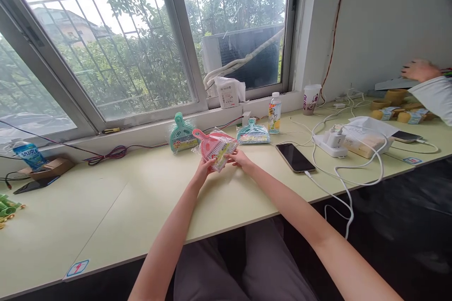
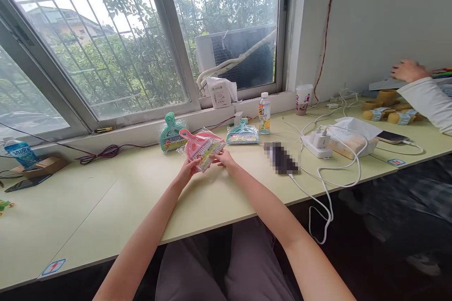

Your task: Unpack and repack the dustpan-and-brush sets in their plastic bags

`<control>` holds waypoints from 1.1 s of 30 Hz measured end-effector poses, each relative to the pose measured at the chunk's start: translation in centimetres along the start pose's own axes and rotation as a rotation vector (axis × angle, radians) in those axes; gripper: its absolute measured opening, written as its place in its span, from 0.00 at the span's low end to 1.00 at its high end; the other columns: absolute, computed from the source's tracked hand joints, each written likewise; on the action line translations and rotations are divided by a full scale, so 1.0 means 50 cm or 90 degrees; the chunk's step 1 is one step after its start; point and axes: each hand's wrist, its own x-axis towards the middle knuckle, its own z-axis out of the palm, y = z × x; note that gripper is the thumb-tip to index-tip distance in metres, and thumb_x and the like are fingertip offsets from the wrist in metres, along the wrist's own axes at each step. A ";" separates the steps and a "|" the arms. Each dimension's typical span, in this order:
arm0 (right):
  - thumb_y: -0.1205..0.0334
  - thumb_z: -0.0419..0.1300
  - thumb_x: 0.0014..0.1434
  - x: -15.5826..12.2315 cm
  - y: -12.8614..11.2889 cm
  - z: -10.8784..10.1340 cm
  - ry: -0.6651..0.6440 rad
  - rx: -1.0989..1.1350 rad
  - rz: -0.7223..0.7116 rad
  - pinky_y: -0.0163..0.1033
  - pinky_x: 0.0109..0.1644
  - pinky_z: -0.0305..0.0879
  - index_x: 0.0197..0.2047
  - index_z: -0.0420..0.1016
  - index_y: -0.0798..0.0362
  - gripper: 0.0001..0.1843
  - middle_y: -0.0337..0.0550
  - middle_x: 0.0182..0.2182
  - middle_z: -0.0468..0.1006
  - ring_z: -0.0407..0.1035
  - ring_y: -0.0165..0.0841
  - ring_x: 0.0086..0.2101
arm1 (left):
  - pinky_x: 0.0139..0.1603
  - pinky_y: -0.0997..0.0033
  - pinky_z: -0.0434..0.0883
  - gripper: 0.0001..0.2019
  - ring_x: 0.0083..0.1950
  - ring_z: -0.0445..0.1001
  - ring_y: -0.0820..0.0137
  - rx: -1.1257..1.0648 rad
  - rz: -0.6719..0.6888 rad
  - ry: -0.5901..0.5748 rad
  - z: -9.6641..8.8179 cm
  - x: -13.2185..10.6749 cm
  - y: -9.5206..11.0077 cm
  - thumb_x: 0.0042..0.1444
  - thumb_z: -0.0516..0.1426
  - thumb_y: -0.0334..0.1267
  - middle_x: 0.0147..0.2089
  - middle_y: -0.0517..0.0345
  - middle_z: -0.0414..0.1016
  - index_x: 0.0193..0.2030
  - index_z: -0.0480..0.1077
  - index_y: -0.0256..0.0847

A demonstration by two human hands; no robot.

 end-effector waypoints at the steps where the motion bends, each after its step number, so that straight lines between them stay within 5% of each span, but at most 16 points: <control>1: 0.58 0.72 0.42 -0.001 0.002 0.002 0.009 -0.006 -0.004 0.33 0.29 0.61 0.39 0.73 0.51 0.21 0.43 0.38 0.82 0.77 0.33 0.29 | 0.49 0.49 0.72 0.37 0.44 0.78 0.55 0.009 0.001 -0.003 0.001 -0.002 0.002 0.48 0.65 0.41 0.54 0.43 0.75 0.64 0.59 0.42; 18: 0.57 0.75 0.38 -0.014 -0.007 -0.001 -0.005 0.030 0.028 0.31 0.23 0.59 0.37 0.73 0.52 0.23 0.46 0.38 0.82 0.76 0.33 0.27 | 0.43 0.55 0.75 0.33 0.38 0.79 0.60 0.043 -0.004 0.043 0.004 -0.010 0.009 0.46 0.61 0.37 0.47 0.47 0.78 0.62 0.62 0.42; 23: 0.52 0.72 0.45 -0.010 -0.011 0.000 -0.020 -0.022 0.024 0.32 0.24 0.61 0.36 0.73 0.52 0.19 0.45 0.36 0.82 0.75 0.32 0.25 | 0.43 0.54 0.76 0.31 0.40 0.79 0.58 0.014 0.007 0.046 0.000 -0.008 0.013 0.47 0.61 0.37 0.48 0.46 0.78 0.60 0.64 0.40; 25: 0.48 0.66 0.52 -0.008 -0.016 -0.001 -0.009 -0.075 -0.018 0.33 0.25 0.62 0.34 0.73 0.53 0.16 0.44 0.32 0.81 0.73 0.31 0.23 | 0.43 0.54 0.76 0.29 0.41 0.78 0.57 -0.032 0.016 0.078 -0.008 -0.003 0.016 0.48 0.60 0.38 0.49 0.45 0.77 0.59 0.65 0.37; 28: 0.52 0.56 0.63 -0.006 -0.022 -0.008 0.118 -0.215 -0.165 0.38 0.33 0.67 0.37 0.73 0.51 0.12 0.44 0.33 0.80 0.73 0.32 0.26 | 0.42 0.55 0.77 0.26 0.45 0.77 0.57 -0.122 0.043 0.138 -0.023 0.003 0.020 0.50 0.57 0.38 0.52 0.45 0.75 0.58 0.66 0.35; 30: 0.61 0.52 0.64 -0.006 -0.025 -0.018 0.213 -0.323 -0.289 0.42 0.42 0.68 0.46 0.73 0.48 0.10 0.45 0.44 0.78 0.74 0.37 0.37 | 0.42 0.60 0.78 0.25 0.45 0.77 0.60 -0.166 0.051 0.180 -0.033 0.006 0.023 0.50 0.56 0.36 0.51 0.47 0.76 0.57 0.66 0.37; 33: 0.70 0.55 0.59 -0.001 -0.026 -0.035 0.246 -0.458 -0.431 0.48 0.54 0.65 0.58 0.67 0.43 0.25 0.45 0.61 0.64 0.61 0.43 0.58 | 0.38 0.69 0.77 0.23 0.43 0.77 0.65 -0.190 0.030 0.212 -0.045 0.010 0.025 0.51 0.56 0.34 0.48 0.49 0.77 0.56 0.67 0.36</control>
